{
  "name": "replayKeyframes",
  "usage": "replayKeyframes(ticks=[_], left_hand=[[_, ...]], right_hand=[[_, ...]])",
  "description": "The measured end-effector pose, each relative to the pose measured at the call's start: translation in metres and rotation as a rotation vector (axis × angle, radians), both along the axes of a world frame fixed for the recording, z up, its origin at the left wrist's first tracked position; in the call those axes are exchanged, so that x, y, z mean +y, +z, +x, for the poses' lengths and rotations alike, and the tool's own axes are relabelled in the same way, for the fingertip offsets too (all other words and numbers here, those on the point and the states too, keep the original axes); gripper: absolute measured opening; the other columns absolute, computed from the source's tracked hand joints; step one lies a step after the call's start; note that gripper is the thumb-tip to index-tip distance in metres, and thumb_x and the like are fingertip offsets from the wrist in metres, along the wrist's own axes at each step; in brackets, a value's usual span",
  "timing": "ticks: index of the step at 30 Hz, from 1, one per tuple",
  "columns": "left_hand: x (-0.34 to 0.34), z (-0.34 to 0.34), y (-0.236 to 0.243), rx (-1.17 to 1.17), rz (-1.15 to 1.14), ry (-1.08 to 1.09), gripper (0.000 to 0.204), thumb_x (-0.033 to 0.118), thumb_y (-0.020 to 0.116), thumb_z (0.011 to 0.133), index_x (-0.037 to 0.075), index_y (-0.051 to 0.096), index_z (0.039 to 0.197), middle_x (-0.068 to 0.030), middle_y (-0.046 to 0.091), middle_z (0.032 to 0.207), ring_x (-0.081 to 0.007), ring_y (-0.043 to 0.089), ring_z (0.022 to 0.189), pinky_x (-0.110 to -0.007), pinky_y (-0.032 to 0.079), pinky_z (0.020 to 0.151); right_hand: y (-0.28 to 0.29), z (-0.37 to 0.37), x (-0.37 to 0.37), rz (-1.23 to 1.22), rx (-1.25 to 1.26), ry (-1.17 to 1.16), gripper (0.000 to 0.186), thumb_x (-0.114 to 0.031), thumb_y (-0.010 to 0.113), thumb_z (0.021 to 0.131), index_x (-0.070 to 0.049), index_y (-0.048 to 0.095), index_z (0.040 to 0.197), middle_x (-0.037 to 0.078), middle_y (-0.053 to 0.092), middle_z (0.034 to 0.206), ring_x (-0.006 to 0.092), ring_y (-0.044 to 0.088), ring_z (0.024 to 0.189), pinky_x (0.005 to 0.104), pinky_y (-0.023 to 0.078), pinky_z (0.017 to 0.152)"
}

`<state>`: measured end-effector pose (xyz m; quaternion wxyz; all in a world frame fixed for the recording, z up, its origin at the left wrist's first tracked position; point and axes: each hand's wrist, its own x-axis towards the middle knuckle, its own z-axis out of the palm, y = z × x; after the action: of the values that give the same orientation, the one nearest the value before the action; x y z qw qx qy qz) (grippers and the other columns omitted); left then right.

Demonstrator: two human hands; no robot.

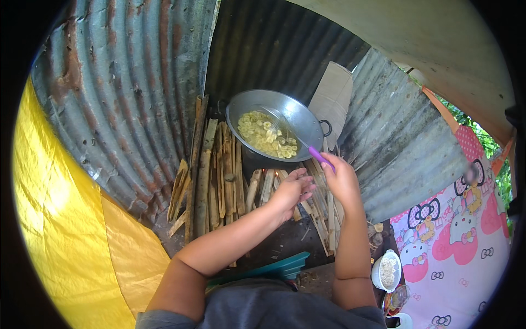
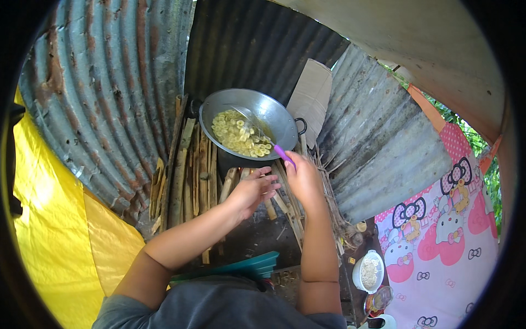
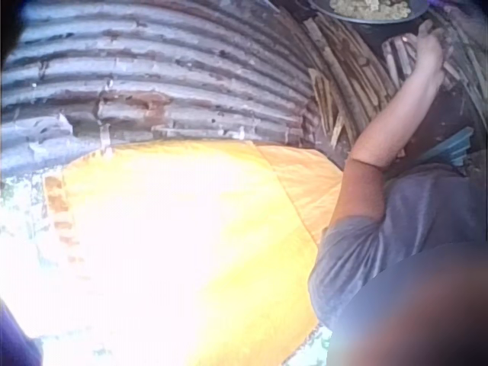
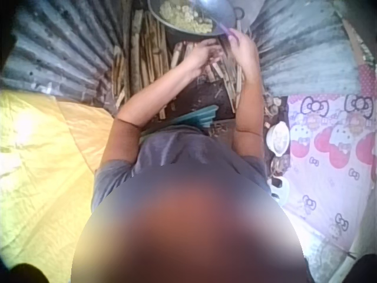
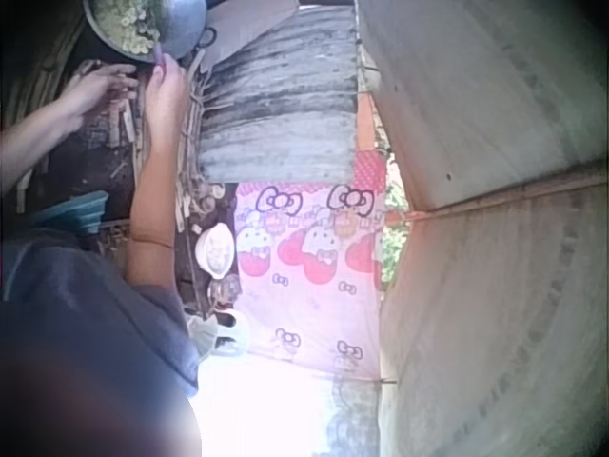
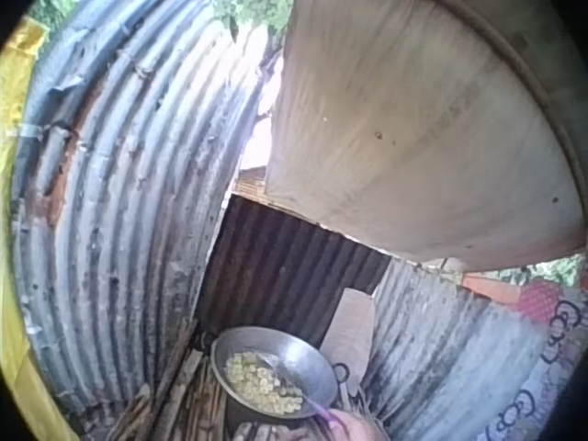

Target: The person stirs sliced food in a wok over a wood fire using a purple-handled slotted spoon. The person occasionally adjusts the burning wood sticks beneath the wok to maintain the fire.

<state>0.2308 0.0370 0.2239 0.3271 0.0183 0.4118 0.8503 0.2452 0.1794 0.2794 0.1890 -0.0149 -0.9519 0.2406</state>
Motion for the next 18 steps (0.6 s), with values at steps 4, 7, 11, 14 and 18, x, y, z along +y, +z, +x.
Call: replayKeyframes(ticks=[4, 7, 11, 14, 18], left_hand=[[0.000, 0.005, 0.000, -0.016, 0.006, -0.008, 0.052, 0.007, 0.047, 0.092, 0.003, 0.029, 0.141, -0.0106, 0.052, 0.123, -0.0192, 0.057, 0.104, -0.030, 0.045, 0.084], [0.001, 0.007, -0.001, -0.030, -0.009, -0.020, 0.051, 0.006, 0.046, 0.092, 0.003, 0.029, 0.140, -0.0103, 0.052, 0.122, -0.0189, 0.057, 0.104, -0.030, 0.045, 0.084], [0.003, 0.007, -0.002, -0.037, -0.017, -0.008, 0.049, 0.005, 0.044, 0.091, 0.003, 0.030, 0.139, -0.0099, 0.053, 0.121, -0.0185, 0.057, 0.102, -0.030, 0.045, 0.083], [0.006, 0.005, -0.001, -0.018, 0.006, -0.034, 0.050, 0.004, 0.043, 0.091, 0.002, 0.029, 0.139, -0.0102, 0.053, 0.122, -0.0184, 0.056, 0.100, -0.030, 0.046, 0.083], [0.008, 0.006, 0.001, -0.023, 0.008, -0.041, 0.052, 0.003, 0.043, 0.091, 0.002, 0.027, 0.141, -0.0106, 0.052, 0.122, -0.0184, 0.057, 0.101, -0.029, 0.046, 0.082]], right_hand=[[-0.005, 0.007, -0.008, -0.037, -0.013, 0.009, 0.029, -0.018, 0.054, 0.090, -0.006, 0.062, 0.116, 0.021, 0.064, 0.107, 0.0371, 0.061, 0.098, 0.0425, 0.048, 0.085], [-0.025, -0.005, -0.006, -0.071, 0.003, -0.036, 0.030, -0.018, 0.054, 0.091, -0.005, 0.062, 0.116, 0.021, 0.063, 0.108, 0.0376, 0.061, 0.098, 0.0427, 0.048, 0.085], [-0.047, -0.020, -0.003, -0.140, -0.002, -0.032, 0.029, -0.018, 0.053, 0.091, -0.005, 0.061, 0.116, 0.021, 0.064, 0.107, 0.0379, 0.061, 0.098, 0.0437, 0.048, 0.083], [-0.047, -0.023, -0.004, -0.089, -0.041, -0.083, 0.029, -0.017, 0.053, 0.091, -0.006, 0.062, 0.116, 0.020, 0.064, 0.106, 0.0379, 0.061, 0.098, 0.0444, 0.048, 0.082], [-0.028, -0.007, -0.001, -0.002, 0.011, -0.090, 0.029, -0.017, 0.054, 0.090, -0.009, 0.062, 0.116, 0.018, 0.063, 0.107, 0.0374, 0.061, 0.095, 0.0446, 0.049, 0.080]])
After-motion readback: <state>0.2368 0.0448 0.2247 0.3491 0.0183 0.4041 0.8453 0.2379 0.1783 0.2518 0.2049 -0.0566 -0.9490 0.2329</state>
